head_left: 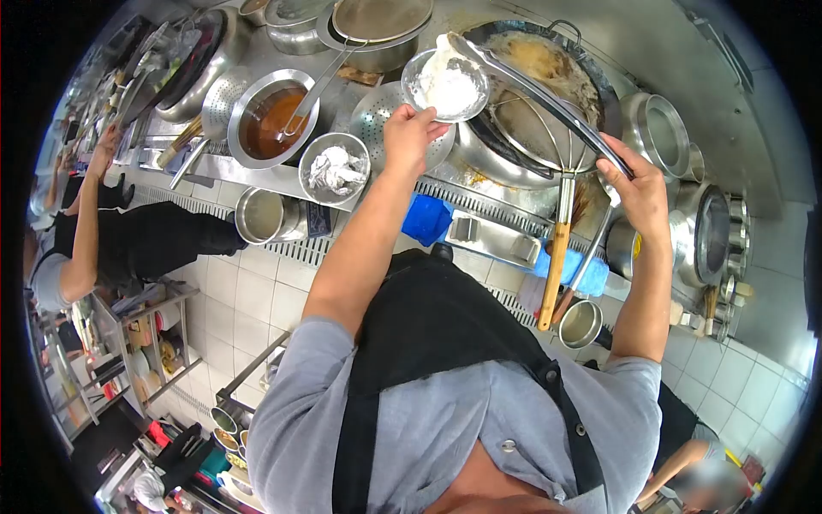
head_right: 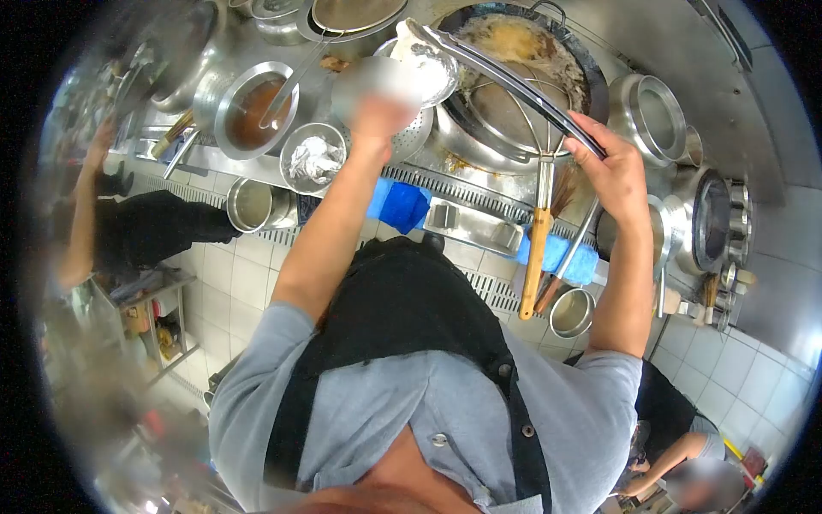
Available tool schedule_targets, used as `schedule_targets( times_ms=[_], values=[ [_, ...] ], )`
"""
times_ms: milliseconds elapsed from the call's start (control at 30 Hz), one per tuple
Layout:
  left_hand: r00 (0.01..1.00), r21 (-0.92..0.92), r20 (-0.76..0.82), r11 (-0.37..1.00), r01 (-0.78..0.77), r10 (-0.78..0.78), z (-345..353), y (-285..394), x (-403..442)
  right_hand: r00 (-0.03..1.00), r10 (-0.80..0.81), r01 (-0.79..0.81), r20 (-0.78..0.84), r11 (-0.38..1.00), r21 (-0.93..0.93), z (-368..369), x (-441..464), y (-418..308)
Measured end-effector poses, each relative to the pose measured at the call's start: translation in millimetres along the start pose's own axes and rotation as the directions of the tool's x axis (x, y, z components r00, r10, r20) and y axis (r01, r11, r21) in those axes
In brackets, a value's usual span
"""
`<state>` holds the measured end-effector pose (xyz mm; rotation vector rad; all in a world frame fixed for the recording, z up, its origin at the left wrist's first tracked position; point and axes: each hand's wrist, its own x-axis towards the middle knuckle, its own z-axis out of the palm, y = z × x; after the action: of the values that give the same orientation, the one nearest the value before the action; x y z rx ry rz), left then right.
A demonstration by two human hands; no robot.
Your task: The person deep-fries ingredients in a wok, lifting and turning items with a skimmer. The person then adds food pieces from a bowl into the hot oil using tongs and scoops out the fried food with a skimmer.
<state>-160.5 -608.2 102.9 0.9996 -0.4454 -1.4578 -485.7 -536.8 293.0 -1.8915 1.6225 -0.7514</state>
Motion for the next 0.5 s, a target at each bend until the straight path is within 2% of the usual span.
schedule_targets(
  times_ms=[100, 200, 300, 367, 400, 500],
  values=[
    [1.000, -0.006, -0.003, 1.000, -0.012, 0.012, 1.0, 2.8, -0.4, 1.000, 0.004, -0.004, -0.015, 1.000, 0.029, -3.2, 1.3, -1.8],
    [1.000, -0.006, -0.013, 1.000, -0.017, 0.017, 2.0, 4.3, 0.1, 0.996, 0.081, -0.078, -0.024, 0.992, 0.097, -6.9, 2.7, 6.3],
    [1.000, -0.015, -0.020, 1.000, -0.016, 0.016, 2.2, 2.2, -0.1, 0.997, 0.067, -0.061, -0.032, 0.984, 0.166, -10.5, 1.0, 10.6],
    [0.999, -0.034, -0.033, 0.999, -0.031, 0.030, 1.9, 1.3, 1.4, 0.995, 0.043, -0.025, -0.092, 0.983, 0.183, -12.9, -0.3, 22.4],
    [0.999, -0.038, -0.042, 0.999, -0.028, 0.026, 1.2, 1.6, 2.5, 0.992, 0.030, -0.006, -0.122, 0.982, 0.191, -13.7, -0.2, 27.1],
    [0.998, -0.037, -0.062, 0.999, -0.021, 0.018, -1.5, 0.4, 3.2, 0.978, 0.110, -0.088, -0.179, 0.989, 0.122, -17.8, 2.9, 33.6]
  ],
)
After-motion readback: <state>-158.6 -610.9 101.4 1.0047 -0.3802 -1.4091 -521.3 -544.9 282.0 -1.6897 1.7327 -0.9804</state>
